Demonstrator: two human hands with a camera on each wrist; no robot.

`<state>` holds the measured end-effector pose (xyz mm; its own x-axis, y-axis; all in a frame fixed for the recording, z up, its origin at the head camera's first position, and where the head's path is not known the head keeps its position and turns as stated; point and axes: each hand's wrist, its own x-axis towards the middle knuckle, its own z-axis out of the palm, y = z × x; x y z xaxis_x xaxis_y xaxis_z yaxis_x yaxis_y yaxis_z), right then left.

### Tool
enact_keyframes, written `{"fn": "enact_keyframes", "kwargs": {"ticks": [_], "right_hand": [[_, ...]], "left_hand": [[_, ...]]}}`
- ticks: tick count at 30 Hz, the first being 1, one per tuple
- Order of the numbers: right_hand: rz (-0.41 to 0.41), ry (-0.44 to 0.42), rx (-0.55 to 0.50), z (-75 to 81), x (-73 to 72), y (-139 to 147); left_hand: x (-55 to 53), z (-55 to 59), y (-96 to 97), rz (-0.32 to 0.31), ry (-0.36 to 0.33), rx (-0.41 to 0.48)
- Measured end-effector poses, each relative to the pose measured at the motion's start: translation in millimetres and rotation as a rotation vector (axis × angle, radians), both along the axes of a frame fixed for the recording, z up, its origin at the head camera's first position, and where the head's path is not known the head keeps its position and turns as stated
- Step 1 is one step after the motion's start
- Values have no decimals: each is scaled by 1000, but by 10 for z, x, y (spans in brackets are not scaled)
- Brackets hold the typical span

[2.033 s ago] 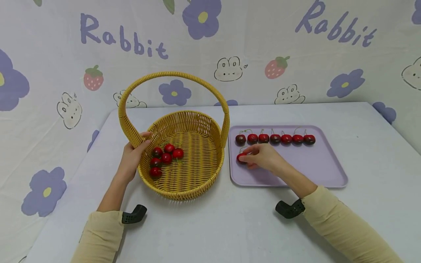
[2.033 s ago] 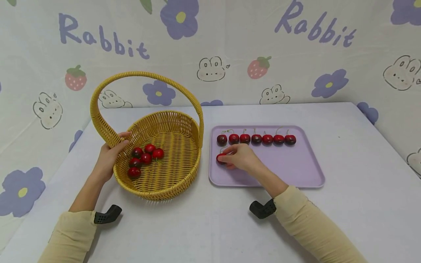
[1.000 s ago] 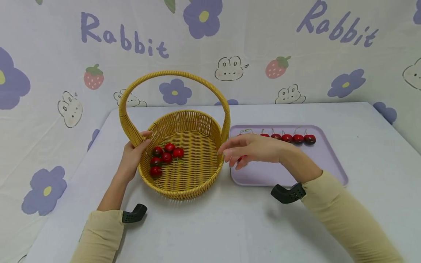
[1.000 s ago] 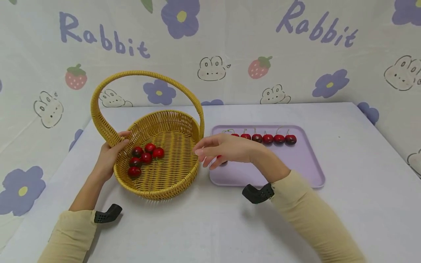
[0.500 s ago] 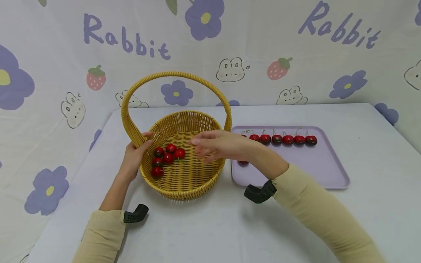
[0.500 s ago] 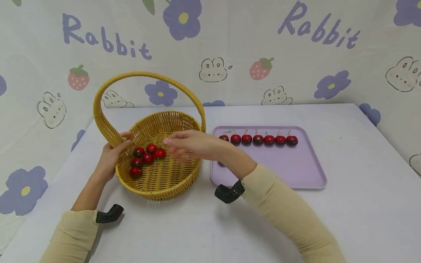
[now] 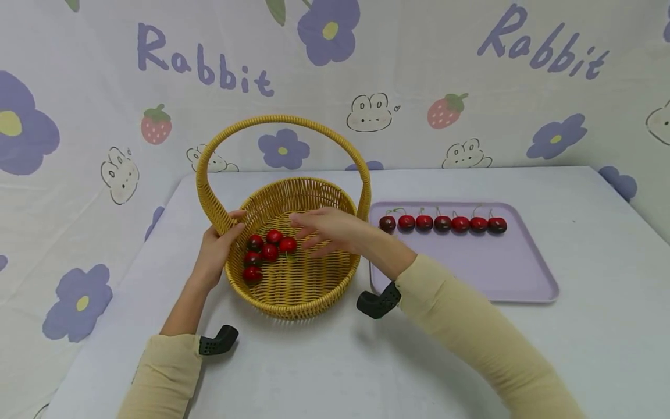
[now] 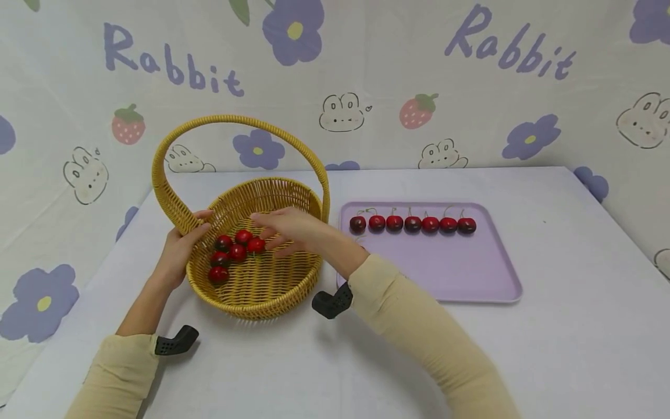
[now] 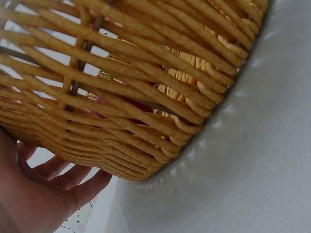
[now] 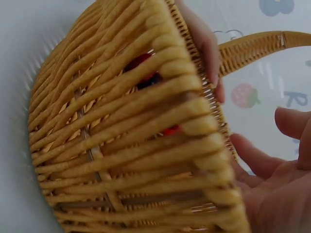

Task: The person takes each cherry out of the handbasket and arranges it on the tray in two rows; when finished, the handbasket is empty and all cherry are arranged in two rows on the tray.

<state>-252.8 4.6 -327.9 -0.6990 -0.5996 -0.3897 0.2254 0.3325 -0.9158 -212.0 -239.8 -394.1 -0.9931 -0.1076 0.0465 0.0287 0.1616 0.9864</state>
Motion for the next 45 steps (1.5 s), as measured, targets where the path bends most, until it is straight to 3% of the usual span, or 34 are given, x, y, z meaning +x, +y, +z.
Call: {"fn": "enact_keyframes", "kwargs": {"ticks": [8,16,29,36,45], "right_hand": [[-81,3,112,-84,-37,-133],[-88,-2,174,-152,-74,-226],[-98,-68,98,-266,-43,-342],[-57,-7,132,-321,-36,-399],[-53,168,253,-328,29,-471]], "left_hand": [[2,12,21,1,-1,-3],[6,7,24,4,-6,-1],[31,40,37,-5,1,-2],[31,35,24,1,2,-9],[12,12,7,0,11,-6]]}}
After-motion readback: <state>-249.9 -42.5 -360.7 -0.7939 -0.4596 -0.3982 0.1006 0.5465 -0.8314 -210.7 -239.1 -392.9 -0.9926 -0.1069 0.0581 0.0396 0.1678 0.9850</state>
